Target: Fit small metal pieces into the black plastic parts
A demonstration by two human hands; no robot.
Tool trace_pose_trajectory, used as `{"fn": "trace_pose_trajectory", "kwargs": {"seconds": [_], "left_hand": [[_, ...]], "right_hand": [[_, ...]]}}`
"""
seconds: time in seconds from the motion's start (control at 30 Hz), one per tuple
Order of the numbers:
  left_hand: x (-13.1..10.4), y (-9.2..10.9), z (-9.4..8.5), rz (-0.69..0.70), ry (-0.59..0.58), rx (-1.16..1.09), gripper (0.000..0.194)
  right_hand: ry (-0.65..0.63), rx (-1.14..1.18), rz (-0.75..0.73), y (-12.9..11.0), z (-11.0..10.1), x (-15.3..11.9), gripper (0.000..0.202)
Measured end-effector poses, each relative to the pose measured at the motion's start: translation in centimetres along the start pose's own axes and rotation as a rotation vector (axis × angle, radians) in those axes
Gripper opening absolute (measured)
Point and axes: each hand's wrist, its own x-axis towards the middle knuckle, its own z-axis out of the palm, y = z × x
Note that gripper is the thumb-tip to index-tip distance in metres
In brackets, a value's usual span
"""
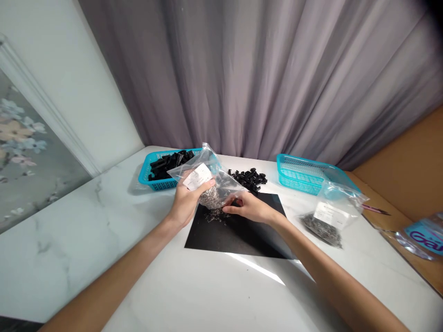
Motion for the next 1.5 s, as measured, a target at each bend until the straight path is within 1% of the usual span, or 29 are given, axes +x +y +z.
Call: {"fn": "trace_pose_trajectory", "kwargs": {"seconds": [0.07,0.13,0.23,0.27,0.33,0.4,0.53,0.7,0.83,0.93,1.03,1.13,1.2,1.3,1.4,1.5], "left_hand": [[-0.1,0.0,0.0,-0.008,-0.006,0.001,0.056],[-0.3,0.0,0.1,-0.026,-0.019,-0.003,0.057],[-0.5,0.1,0.3,-0.045,-0.040,-0.011,0.056],[-0.6,0.1,0.3,-0.044,-0.043,-0.010,0.055],[-0.6,0.1,0.3,-0.034,-0.037,0.002,0.053],[-0.5,0.0,0.3,-0.021,-0.026,0.007,0.053],[-0.2,0.1,0.0,-0.005,-0.009,-0.002,0.054],[0.1,0.3,-0.2,-0.002,0.004,-0.020,0.054],[0.1,0.2,-0.3,-0.004,0.015,-0.015,0.055],[0.0,0.2,-0.2,-0.014,0.015,-0.012,0.057],[-0.1,0.2,-0.1,-0.026,0.007,-0.021,0.058],[-0.2,0.1,0.0,-0.056,0.008,-0.039,0.058],[-0.2,0.1,0.0,-0.081,0.011,-0.057,0.056],[-0.2,0.0,0.0,-0.112,0.011,-0.083,0.051],[-0.2,-0.1,0.0,-0.120,0.012,-0.104,0.047],[-0.1,-0.2,0.0,-0.123,0.018,-0.118,0.045]], "right_hand": [[0.009,0.007,-0.023,0.1,0.3,0.0,0.017],[0.011,0.069,-0.044,0.3,0.9,0.1,0.026],[-0.019,0.294,-0.013,0.6,2.2,0.3,0.045],[-0.031,0.359,-0.001,0.7,2.5,0.4,0.047],[-0.038,0.404,-0.003,0.8,2.8,0.5,0.040],[-0.024,0.354,-0.025,0.8,2.6,0.6,0.034],[0.005,0.247,-0.022,1.0,1.8,0.6,0.035],[-0.008,0.099,-0.053,1.0,0.6,0.3,0.028],[-0.021,0.060,-0.058,0.8,-0.3,0.1,0.027],[-0.049,0.033,-0.030,0.8,-0.7,0.0,0.027],[-0.017,0.027,-0.024,0.8,-0.5,0.0,0.029],[0.019,0.101,-0.080,0.4,0.0,0.1,0.031],[0.027,0.139,-0.113,0.0,0.2,0.2,0.034],[0.053,0.128,-0.116,-0.2,0.4,0.4,0.041],[0.078,0.157,-0.086,0.3,0.9,0.5,0.035],[0.094,0.168,-0.072,0.9,1.6,0.6,0.034]]}}
